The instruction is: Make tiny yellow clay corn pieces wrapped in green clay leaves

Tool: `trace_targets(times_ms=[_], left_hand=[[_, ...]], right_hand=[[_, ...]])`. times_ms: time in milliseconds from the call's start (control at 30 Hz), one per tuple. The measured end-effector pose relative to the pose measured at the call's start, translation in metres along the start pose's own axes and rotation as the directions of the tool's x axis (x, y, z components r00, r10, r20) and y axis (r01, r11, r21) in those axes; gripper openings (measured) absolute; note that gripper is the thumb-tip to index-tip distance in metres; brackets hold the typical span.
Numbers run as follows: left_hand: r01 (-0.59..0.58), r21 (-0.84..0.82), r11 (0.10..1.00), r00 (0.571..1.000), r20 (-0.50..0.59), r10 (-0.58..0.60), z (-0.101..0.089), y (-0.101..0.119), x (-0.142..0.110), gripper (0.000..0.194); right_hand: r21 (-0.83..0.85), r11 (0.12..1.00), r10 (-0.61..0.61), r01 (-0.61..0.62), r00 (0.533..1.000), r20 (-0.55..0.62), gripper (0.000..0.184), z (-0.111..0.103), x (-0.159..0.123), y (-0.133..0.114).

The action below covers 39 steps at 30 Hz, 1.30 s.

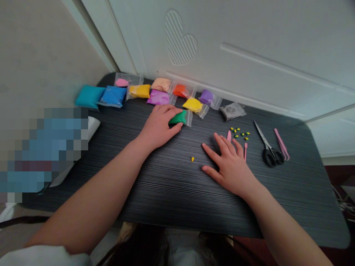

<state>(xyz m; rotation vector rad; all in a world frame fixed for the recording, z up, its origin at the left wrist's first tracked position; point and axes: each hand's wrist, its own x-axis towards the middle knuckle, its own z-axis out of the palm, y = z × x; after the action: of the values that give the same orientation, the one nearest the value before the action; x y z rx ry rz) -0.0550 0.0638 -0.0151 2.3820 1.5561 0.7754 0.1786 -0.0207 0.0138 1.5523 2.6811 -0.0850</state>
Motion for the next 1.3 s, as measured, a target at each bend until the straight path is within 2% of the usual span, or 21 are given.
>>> trace_targets(times_ms=[100,267,433,600,733,967,1133,1300], left_hand=[[0.0,0.008,1.0,1.0,0.0,0.0,0.0,-0.001,0.0,0.038],[-0.003,0.012,1.0,1.0,-0.009,0.003,0.001,-0.002,0.0,0.038],[-0.002,0.011,1.0,1.0,-0.011,0.003,0.001,-0.002,0.0,0.037],[-0.003,0.016,1.0,1.0,-0.006,0.003,0.001,-0.001,0.0,0.037],[-0.009,0.016,1.0,1.0,-0.005,0.009,0.001,-0.001,0.0,0.038],[0.001,0.012,1.0,1.0,-0.006,-0.001,0.001,0.0,0.0,0.037],[0.006,0.007,1.0,1.0,0.005,-0.006,0.0,0.0,0.0,0.037],[0.007,0.0,1.0,1.0,0.0,-0.007,0.0,0.0,0.0,0.037]], right_hand=[[-0.009,1.0,0.029,-0.03,0.999,-0.029,0.057,0.001,0.0,0.003],[0.018,1.0,-0.021,0.021,1.0,-0.01,0.057,0.002,0.0,0.0],[0.012,0.999,0.034,-0.034,0.998,-0.046,0.056,0.003,0.0,-0.001],[0.029,0.999,-0.017,0.018,0.999,-0.036,0.056,0.004,0.0,-0.001],[0.003,0.999,0.045,-0.045,0.998,-0.051,0.057,0.005,0.001,0.0],[0.018,1.0,-0.002,0.003,1.0,-0.027,0.057,0.004,0.001,-0.004],[0.018,0.998,0.067,-0.066,0.994,-0.085,0.057,0.005,0.003,0.005],[0.103,0.99,0.119,-0.098,0.967,-0.225,0.05,0.009,0.006,0.015]])
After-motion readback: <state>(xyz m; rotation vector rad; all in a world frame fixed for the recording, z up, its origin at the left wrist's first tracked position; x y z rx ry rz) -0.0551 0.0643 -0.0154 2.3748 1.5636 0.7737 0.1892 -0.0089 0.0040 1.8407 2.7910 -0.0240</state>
